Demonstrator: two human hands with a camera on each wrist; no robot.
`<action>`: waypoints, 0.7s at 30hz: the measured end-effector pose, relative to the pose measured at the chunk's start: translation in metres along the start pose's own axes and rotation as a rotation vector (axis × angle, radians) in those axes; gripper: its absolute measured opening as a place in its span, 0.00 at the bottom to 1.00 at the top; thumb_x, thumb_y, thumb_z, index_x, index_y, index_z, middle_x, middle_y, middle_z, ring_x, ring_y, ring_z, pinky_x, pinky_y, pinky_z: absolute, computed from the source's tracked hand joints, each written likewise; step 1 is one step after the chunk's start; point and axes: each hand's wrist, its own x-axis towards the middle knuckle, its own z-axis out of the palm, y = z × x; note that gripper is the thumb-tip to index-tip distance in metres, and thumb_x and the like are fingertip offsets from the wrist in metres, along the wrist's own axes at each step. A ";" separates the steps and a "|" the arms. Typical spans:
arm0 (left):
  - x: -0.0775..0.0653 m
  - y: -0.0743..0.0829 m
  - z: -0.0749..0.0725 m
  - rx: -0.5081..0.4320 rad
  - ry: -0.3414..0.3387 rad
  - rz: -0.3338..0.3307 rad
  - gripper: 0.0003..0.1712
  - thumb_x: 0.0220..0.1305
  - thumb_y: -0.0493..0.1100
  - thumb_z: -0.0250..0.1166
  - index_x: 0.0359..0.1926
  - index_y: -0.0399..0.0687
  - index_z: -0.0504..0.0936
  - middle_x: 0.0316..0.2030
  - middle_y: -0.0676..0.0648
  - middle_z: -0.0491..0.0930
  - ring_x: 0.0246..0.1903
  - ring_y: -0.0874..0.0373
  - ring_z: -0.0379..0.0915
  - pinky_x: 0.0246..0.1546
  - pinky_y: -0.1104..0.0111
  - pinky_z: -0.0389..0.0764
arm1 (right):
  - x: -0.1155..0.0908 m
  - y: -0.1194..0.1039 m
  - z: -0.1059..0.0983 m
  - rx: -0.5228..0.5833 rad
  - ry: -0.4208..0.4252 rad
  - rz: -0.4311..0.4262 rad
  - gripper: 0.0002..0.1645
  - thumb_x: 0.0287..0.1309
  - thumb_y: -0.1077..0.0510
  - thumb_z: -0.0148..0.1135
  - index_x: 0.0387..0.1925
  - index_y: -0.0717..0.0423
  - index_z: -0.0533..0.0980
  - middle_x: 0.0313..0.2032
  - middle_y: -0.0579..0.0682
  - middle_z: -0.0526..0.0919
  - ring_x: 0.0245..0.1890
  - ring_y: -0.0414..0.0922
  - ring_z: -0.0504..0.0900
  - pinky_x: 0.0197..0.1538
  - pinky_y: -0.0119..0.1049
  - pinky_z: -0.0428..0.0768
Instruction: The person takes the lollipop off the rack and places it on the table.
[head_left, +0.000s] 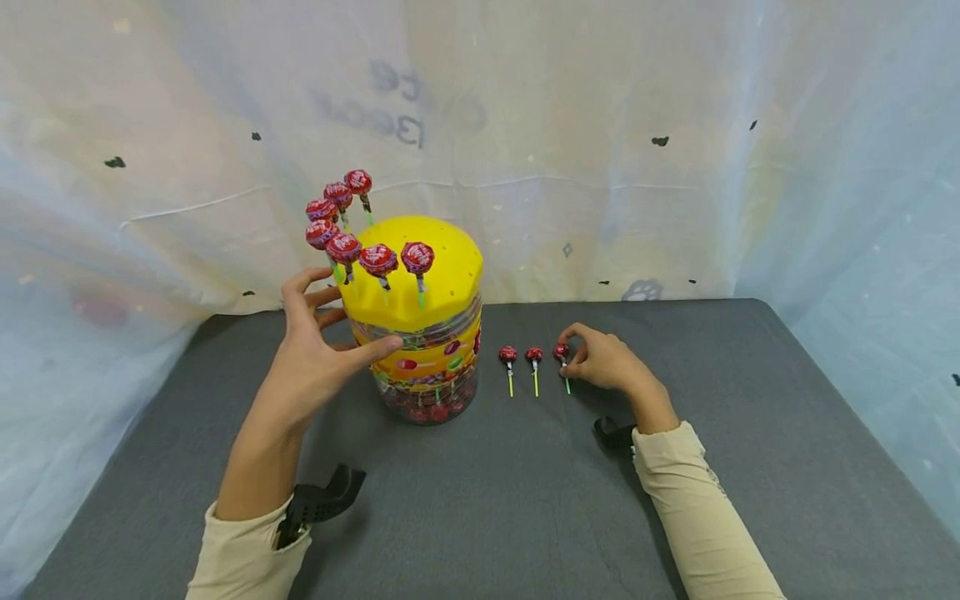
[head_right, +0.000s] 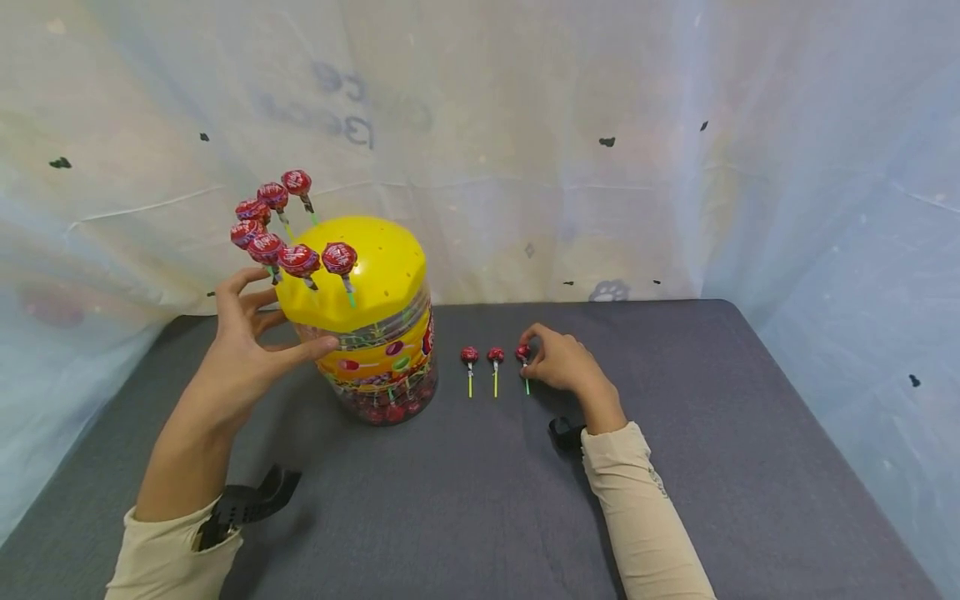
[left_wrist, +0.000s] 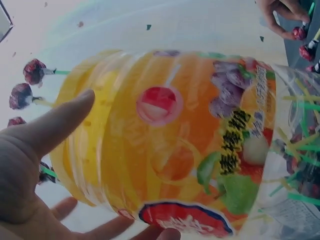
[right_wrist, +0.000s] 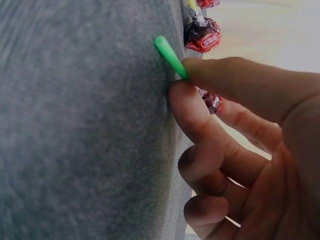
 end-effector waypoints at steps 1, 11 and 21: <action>0.000 -0.001 0.000 0.002 0.003 0.007 0.62 0.58 0.52 0.74 0.73 0.65 0.33 0.72 0.41 0.46 0.70 0.43 0.53 0.60 0.44 0.71 | 0.000 0.000 0.000 0.001 -0.001 -0.001 0.29 0.58 0.56 0.70 0.60 0.53 0.70 0.34 0.50 0.87 0.28 0.43 0.80 0.32 0.36 0.74; 0.015 -0.021 0.004 -0.142 -0.026 0.136 0.62 0.59 0.39 0.73 0.75 0.70 0.34 0.76 0.46 0.43 0.76 0.46 0.43 0.69 0.43 0.52 | -0.002 -0.001 -0.002 -0.010 -0.007 -0.004 0.30 0.59 0.55 0.70 0.61 0.54 0.70 0.35 0.51 0.87 0.29 0.43 0.80 0.33 0.36 0.75; 0.018 -0.027 0.004 -0.160 -0.065 0.146 0.63 0.60 0.38 0.72 0.77 0.69 0.33 0.77 0.45 0.44 0.75 0.43 0.45 0.70 0.42 0.52 | -0.006 -0.004 -0.005 -0.038 -0.015 0.034 0.34 0.59 0.53 0.70 0.64 0.54 0.68 0.38 0.51 0.87 0.33 0.44 0.82 0.38 0.41 0.78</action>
